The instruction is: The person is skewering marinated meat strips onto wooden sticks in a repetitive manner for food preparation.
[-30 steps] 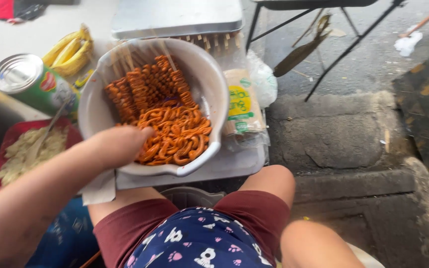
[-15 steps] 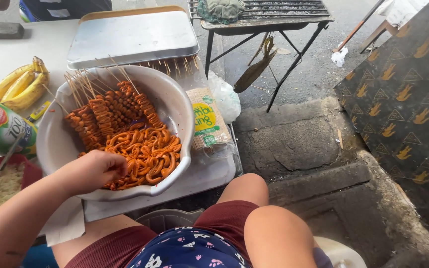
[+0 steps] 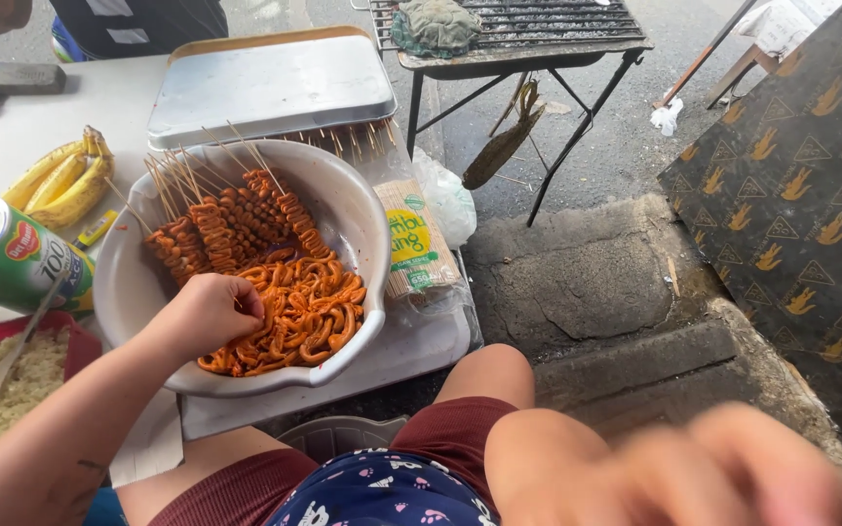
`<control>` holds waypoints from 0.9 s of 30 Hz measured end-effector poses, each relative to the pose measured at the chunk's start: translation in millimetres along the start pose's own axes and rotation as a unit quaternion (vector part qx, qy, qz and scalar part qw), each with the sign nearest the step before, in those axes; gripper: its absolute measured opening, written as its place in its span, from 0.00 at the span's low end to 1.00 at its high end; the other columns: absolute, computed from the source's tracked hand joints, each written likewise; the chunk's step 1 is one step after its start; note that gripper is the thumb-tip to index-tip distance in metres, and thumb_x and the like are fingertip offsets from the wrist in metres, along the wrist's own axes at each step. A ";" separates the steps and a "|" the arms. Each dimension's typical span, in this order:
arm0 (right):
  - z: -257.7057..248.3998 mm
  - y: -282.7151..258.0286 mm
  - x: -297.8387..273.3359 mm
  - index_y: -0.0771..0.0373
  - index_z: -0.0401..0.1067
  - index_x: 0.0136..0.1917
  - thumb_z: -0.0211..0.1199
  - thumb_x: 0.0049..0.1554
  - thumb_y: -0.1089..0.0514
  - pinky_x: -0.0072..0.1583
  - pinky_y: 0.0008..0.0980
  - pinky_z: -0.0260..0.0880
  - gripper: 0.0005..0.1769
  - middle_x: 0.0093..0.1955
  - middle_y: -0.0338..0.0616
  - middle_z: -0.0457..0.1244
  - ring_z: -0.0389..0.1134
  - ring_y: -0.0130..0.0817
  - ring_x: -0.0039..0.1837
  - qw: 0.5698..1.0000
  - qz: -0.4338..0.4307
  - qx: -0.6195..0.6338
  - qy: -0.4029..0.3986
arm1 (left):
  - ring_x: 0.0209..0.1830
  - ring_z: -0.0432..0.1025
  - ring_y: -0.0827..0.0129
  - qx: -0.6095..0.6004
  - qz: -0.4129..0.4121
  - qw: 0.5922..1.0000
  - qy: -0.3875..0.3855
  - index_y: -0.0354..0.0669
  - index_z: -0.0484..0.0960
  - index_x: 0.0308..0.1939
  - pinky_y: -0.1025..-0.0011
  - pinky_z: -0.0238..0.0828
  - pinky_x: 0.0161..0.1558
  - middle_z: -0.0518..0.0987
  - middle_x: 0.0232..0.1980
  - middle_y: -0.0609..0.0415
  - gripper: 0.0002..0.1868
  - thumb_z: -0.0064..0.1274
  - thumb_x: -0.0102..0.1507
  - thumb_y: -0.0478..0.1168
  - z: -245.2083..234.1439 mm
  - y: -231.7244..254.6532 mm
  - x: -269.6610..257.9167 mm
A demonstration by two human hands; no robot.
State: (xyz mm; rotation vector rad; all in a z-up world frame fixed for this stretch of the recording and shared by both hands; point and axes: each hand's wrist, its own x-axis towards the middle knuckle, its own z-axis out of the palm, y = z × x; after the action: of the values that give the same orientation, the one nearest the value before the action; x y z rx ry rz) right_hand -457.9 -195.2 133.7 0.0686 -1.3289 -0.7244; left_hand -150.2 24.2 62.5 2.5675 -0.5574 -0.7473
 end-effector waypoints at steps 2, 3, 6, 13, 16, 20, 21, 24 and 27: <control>-0.6 33.7 -3.3 0.70 0.66 0.70 0.58 0.77 0.54 0.51 0.44 0.55 0.18 0.66 0.53 0.52 0.54 0.46 0.58 0.966 0.027 -0.242 0.085 | 0.32 0.78 0.73 0.016 0.025 0.999 0.019 0.45 0.89 0.28 0.73 0.76 0.38 0.87 0.32 0.59 0.05 0.58 0.56 0.33 3.2 -4.6 5.3; -1.5 50.6 -4.1 0.63 0.70 0.66 0.64 0.68 0.61 0.47 0.27 0.49 0.13 0.60 0.37 0.53 0.52 0.28 0.51 0.865 0.055 -0.471 0.166 | 0.36 0.79 0.73 0.030 0.049 0.998 0.035 0.45 0.91 0.30 0.73 0.77 0.42 0.88 0.35 0.59 0.05 0.59 0.58 0.36 3.7 -6.0 8.8; -27.7 54.2 -16.1 0.58 0.61 0.40 0.54 0.66 0.54 0.45 0.31 0.56 0.13 0.47 0.45 0.55 0.54 0.34 0.45 0.822 0.162 -0.479 0.262 | 0.39 0.77 0.64 0.194 0.113 0.973 0.049 0.48 0.87 0.37 0.63 0.76 0.42 0.81 0.39 0.57 0.16 0.61 0.58 0.55 15.6 -18.3 26.1; -82.6 -5.2 -81.4 0.72 0.74 0.52 0.60 0.65 0.60 0.41 0.27 0.55 0.10 0.44 0.53 0.63 0.55 0.31 0.38 0.751 0.322 -0.510 0.267 | 0.47 0.73 0.62 0.285 0.143 0.948 0.015 0.48 0.78 0.39 0.63 0.74 0.47 0.78 0.44 0.55 0.26 0.68 0.52 0.61 0.1 38.4 21.3; -86.4 -11.0 -82.2 0.70 0.72 0.57 0.59 0.65 0.62 0.41 0.28 0.55 0.10 0.40 0.51 0.62 0.53 0.30 0.36 0.733 0.323 -0.532 0.275 | 0.59 0.68 0.62 0.308 0.136 0.942 -0.021 0.45 0.74 0.60 0.62 0.74 0.57 0.75 0.54 0.54 0.44 0.70 0.50 0.66 -0.2 53.9 26.0; -85.4 -8.7 -73.5 0.66 0.69 0.62 0.57 0.66 0.60 0.39 0.22 0.58 0.13 0.36 0.51 0.65 0.61 0.28 0.37 0.656 0.337 -0.637 0.222 | 0.64 0.67 0.60 0.295 0.127 0.946 -0.042 0.46 0.72 0.63 0.60 0.70 0.64 0.74 0.60 0.53 0.46 0.69 0.52 0.68 -0.7 64.6 29.9; -84.4 -7.5 -70.6 0.67 0.67 0.65 0.57 0.65 0.59 0.39 0.21 0.60 0.16 0.37 0.53 0.67 0.64 0.28 0.37 0.618 0.366 -0.666 0.202 | 0.64 0.67 0.61 0.276 0.122 0.952 -0.051 0.46 0.71 0.64 0.59 0.70 0.64 0.74 0.60 0.53 0.47 0.71 0.51 0.68 -2.2 67.2 29.6; -93.5 6.3 -51.6 0.67 0.67 0.58 0.53 0.65 0.63 0.49 0.27 0.70 0.09 0.40 0.49 0.68 0.70 0.31 0.43 0.582 0.444 -0.676 0.089 | 0.34 0.75 0.66 0.118 0.158 0.980 0.019 0.44 0.86 0.47 0.66 0.76 0.39 0.84 0.39 0.54 0.11 0.57 0.66 0.45 -8.9 63.7 47.0; -123.6 26.6 -38.6 0.63 0.66 0.50 0.54 0.59 0.68 0.33 0.20 0.54 0.05 0.65 0.62 0.64 0.54 0.18 0.28 0.533 0.469 -0.703 -0.036 | 0.34 0.79 0.73 -0.093 0.170 0.978 0.081 0.45 0.88 0.51 0.74 0.81 0.39 0.89 0.45 0.53 0.13 0.54 0.64 0.35 -40.7 78.8 28.8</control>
State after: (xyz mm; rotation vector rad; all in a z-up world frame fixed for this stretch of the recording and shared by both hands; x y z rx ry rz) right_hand -337.6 -197.9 78.9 -1.8747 -0.3108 -0.6163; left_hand -124.9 -44.6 120.2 2.2539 -0.8057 -0.4447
